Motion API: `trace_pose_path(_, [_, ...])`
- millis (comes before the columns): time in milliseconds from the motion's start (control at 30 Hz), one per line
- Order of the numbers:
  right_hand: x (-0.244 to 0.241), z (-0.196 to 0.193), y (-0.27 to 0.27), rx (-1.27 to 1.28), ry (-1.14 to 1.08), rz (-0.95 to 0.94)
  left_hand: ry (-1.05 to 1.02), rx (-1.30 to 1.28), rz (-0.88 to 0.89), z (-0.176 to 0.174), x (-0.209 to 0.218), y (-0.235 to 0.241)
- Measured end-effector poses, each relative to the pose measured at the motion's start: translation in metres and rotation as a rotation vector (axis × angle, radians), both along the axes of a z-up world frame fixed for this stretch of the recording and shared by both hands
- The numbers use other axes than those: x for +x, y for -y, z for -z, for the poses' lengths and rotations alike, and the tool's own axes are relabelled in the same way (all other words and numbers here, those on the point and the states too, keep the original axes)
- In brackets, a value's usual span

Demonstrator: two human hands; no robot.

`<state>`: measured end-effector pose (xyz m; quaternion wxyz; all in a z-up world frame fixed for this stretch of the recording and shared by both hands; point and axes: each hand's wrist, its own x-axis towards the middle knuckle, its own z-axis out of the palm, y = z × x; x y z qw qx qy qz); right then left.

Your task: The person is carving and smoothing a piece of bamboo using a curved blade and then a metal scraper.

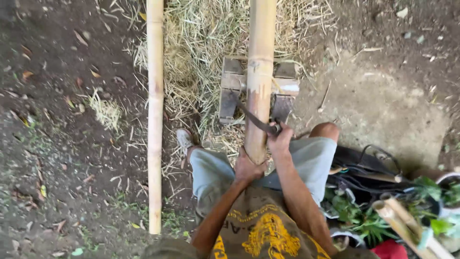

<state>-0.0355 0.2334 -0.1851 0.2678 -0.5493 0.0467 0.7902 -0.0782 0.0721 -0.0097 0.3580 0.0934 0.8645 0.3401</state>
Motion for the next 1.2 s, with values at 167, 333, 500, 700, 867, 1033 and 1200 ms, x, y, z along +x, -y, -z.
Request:
trace_pose_path(167, [0.047,-0.014,0.045,0.025,0.096,0.102,0.098,-0.303,0.489,0.003,0.011,0.007])
trace_pose_path(333, [0.008,-0.016,0.023,0.185,0.040,0.104,0.228,-0.125,-0.128,-0.033,0.016,0.007])
trace_pose_path(500, [0.000,-0.026,0.031,0.217,0.140,0.121,0.198,-0.078,-0.078,-0.015,0.003,0.000])
trace_pose_path(700, [-0.009,-0.016,0.025,0.166,0.237,0.201,0.099,0.019,-0.052,-0.012,0.007,0.008])
trace_pose_path(867, [-0.013,-0.009,0.022,0.182,0.177,0.153,0.055,-0.033,-0.004,-0.004,0.008,0.006])
trace_pose_path(1033, [-0.002,-0.026,0.019,0.186,0.140,0.103,0.090,-0.046,0.014,-0.012,0.004,0.002])
trace_pose_path(1200, [0.019,-0.021,-0.008,0.061,-0.015,0.261,-0.228,0.078,0.120,0.014,-0.027,-0.015])
